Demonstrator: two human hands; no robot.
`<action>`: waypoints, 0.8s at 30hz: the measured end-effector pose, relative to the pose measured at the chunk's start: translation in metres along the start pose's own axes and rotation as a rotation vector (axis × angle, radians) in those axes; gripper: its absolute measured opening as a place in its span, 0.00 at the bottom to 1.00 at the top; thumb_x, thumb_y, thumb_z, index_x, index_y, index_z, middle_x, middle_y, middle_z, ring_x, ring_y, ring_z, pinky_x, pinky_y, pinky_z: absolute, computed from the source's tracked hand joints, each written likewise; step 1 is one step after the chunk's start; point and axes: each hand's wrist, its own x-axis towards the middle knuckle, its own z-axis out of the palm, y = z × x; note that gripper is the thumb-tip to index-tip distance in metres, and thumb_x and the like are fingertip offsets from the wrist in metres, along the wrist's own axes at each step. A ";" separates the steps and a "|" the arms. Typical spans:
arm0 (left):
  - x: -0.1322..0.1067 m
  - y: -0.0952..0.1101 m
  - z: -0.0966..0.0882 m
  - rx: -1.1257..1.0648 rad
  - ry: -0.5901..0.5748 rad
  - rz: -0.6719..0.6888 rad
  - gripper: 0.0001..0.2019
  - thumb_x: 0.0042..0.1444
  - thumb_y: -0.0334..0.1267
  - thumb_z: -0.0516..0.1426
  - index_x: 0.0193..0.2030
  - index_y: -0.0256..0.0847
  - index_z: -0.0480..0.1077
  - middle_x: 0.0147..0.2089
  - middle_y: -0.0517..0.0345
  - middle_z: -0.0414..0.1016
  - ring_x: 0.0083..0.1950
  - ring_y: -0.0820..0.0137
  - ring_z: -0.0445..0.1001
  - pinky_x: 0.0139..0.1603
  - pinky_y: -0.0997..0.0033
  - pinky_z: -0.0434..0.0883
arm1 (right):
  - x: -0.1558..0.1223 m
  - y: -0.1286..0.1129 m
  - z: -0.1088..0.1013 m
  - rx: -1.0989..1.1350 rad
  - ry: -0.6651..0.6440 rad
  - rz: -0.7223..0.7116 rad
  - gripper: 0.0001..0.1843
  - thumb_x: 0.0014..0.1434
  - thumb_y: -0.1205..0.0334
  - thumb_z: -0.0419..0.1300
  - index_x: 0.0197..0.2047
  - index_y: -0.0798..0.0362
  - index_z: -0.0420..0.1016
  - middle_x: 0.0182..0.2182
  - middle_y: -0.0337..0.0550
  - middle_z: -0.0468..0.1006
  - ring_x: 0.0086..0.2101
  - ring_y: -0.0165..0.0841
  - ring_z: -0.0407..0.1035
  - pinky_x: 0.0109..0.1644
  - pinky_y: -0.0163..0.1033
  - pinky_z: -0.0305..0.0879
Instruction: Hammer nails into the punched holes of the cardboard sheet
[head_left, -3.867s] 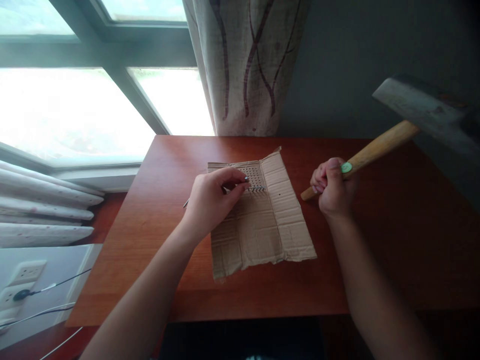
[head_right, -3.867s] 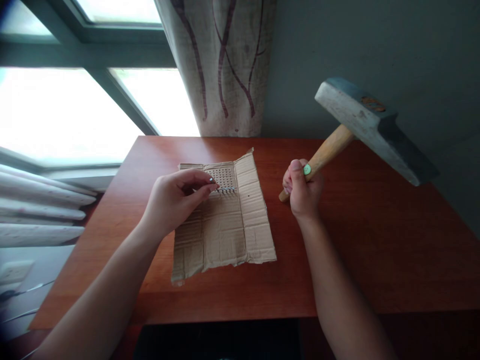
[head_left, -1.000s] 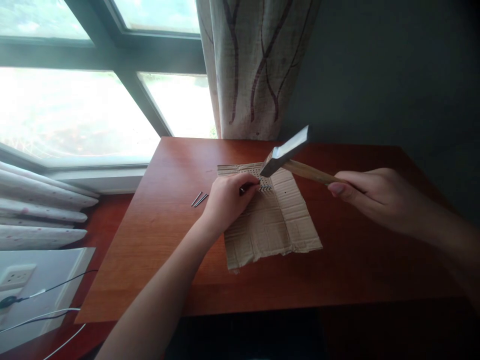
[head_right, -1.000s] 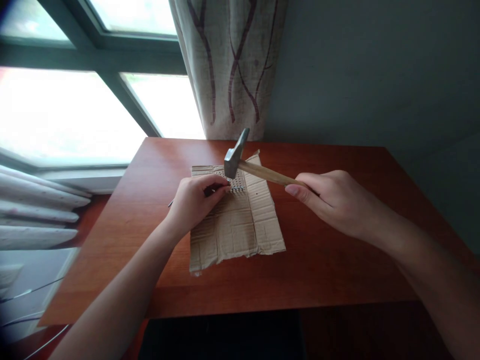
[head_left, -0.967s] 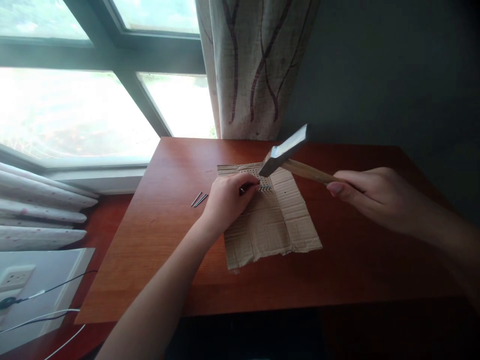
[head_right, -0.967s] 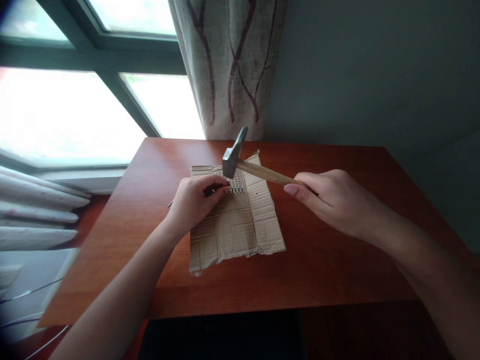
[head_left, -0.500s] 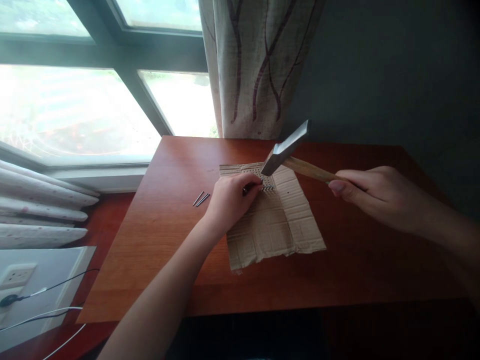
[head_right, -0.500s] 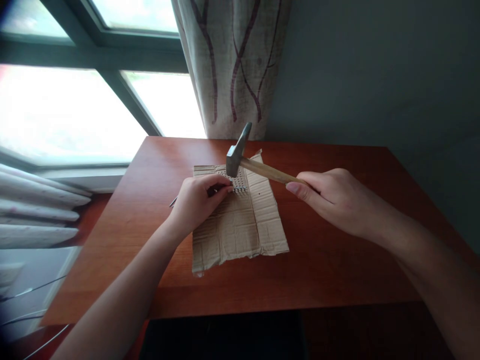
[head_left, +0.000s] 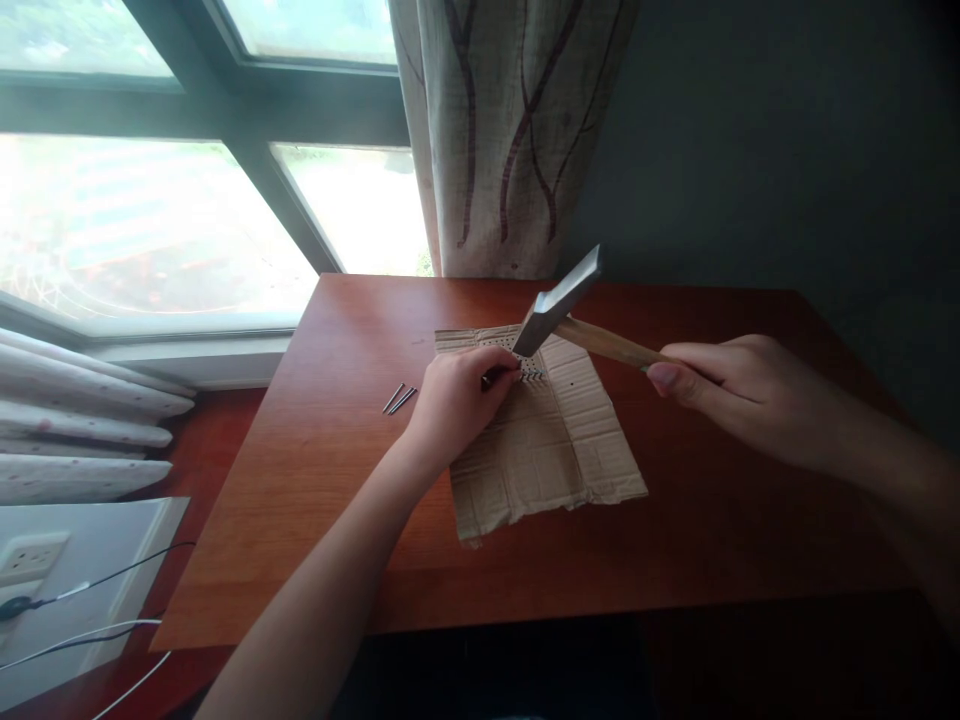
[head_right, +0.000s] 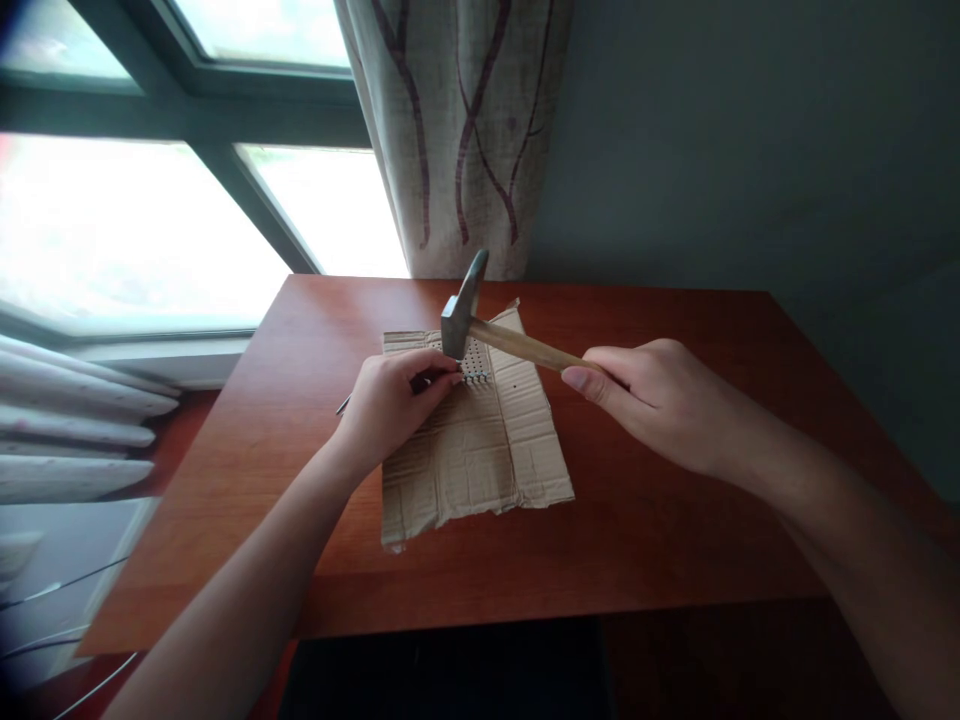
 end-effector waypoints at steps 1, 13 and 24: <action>0.000 0.000 0.000 -0.004 0.007 0.003 0.05 0.59 0.31 0.61 0.38 0.44 0.79 0.36 0.60 0.85 0.33 0.69 0.79 0.35 0.71 0.70 | 0.000 0.000 0.000 -0.002 0.005 0.003 0.34 0.66 0.30 0.48 0.22 0.49 0.63 0.16 0.36 0.59 0.18 0.28 0.55 0.23 0.40 0.47; 0.001 -0.001 0.000 0.005 -0.007 0.000 0.04 0.58 0.31 0.62 0.37 0.44 0.80 0.35 0.60 0.84 0.33 0.69 0.79 0.35 0.71 0.70 | 0.000 0.002 0.003 -0.007 -0.022 0.016 0.35 0.67 0.30 0.47 0.22 0.50 0.63 0.16 0.36 0.60 0.17 0.28 0.56 0.22 0.38 0.48; -0.001 0.000 -0.008 -0.077 -0.014 -0.010 0.06 0.60 0.33 0.61 0.41 0.43 0.80 0.36 0.59 0.84 0.35 0.69 0.80 0.36 0.71 0.73 | -0.002 0.003 0.004 -0.035 -0.076 0.086 0.35 0.67 0.30 0.46 0.23 0.50 0.62 0.17 0.36 0.62 0.19 0.28 0.56 0.23 0.39 0.49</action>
